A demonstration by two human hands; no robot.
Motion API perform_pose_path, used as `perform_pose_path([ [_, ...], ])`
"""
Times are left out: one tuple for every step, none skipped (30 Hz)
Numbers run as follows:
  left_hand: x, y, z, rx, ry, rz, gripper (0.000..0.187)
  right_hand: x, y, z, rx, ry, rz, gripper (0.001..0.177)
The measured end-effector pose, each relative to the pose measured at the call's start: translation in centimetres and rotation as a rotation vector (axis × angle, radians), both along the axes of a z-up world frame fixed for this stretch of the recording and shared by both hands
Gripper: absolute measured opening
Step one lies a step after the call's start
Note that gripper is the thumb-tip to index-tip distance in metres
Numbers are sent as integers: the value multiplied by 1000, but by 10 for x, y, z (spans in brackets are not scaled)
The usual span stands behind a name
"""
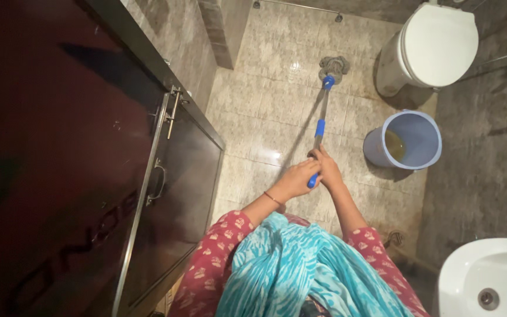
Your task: The person mops the tiled bathroom floor using a blue-handled mop. They move the mop back and forth across the floor area near a toilet, a bucket, and a urinal.
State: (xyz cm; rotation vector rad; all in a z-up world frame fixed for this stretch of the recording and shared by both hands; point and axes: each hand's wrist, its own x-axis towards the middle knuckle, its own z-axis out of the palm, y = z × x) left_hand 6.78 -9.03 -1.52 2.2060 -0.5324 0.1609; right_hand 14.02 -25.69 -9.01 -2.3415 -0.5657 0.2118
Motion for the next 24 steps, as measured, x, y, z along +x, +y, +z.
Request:
perform_pose_path([
  [3,-3,-4,10,-14,13,27,5,-3,-4,-1,-1,0,30],
  [6,-5,-8,21,-28,24,29,9,-4,-7,-1,-3,-2,29],
  [6,-6,-12,33,-43,36,30,10,-5,-10,-1,-5,-3,29],
  [5,-6,-14,20,-42,26,32,9,-5,-12,-6,5,0,28],
  [1,-5,-15,8,-41,15,34,4,-5,-13,-11,16,3,28],
  [-6,-5,-16,-6,-38,6,36,-3,-5,-12,-19,28,7,27],
  [-14,-3,-15,-10,-32,13,35,-9,-3,-11,-38,34,-1,27],
  [-24,-1,-14,-14,-23,22,35,-18,0,-10,-58,43,-9,27],
  [-36,2,-13,-18,-15,30,34,-28,2,-8,-78,51,-17,27],
  [-47,4,-11,-13,-26,37,36,-38,5,-6,-90,34,-5,26],
  [-58,7,-9,-8,-37,44,38,-48,7,-3,-102,17,6,26],
  [-68,11,-6,0,-51,51,40,-57,12,1,-112,-3,17,26],
  [-78,14,-3,6,-72,55,39,-67,16,6,-111,20,14,27],
  [-88,17,1,13,-91,59,38,-79,20,12,-111,44,12,28],
  [-98,22,5,20,-111,62,37,-91,25,18,-110,68,9,29],
  [-111,28,10,19,-98,53,35,-107,30,25,-100,76,5,29],
  [-125,35,16,19,-86,43,33,-122,36,31,-90,84,0,28],
  [-136,41,22,19,-77,34,32,-135,42,39,-80,89,-4,28],
  [-148,48,30,26,-70,23,30,-149,48,47,-58,97,-1,28],
  [-161,53,36,31,-61,12,29,-165,53,55,-39,108,1,29],
  [-174,59,43,36,-51,1,28,-181,58,64,-19,120,4,29],
  [-187,63,51,42,-73,-5,26,-199,62,73,4,128,-6,30],
  [-199,67,58,48,-95,-11,24,-215,66,82,26,137,-15,32],
  [-209,70,66,53,-117,-17,23,-229,69,91,48,144,-25,33],
])
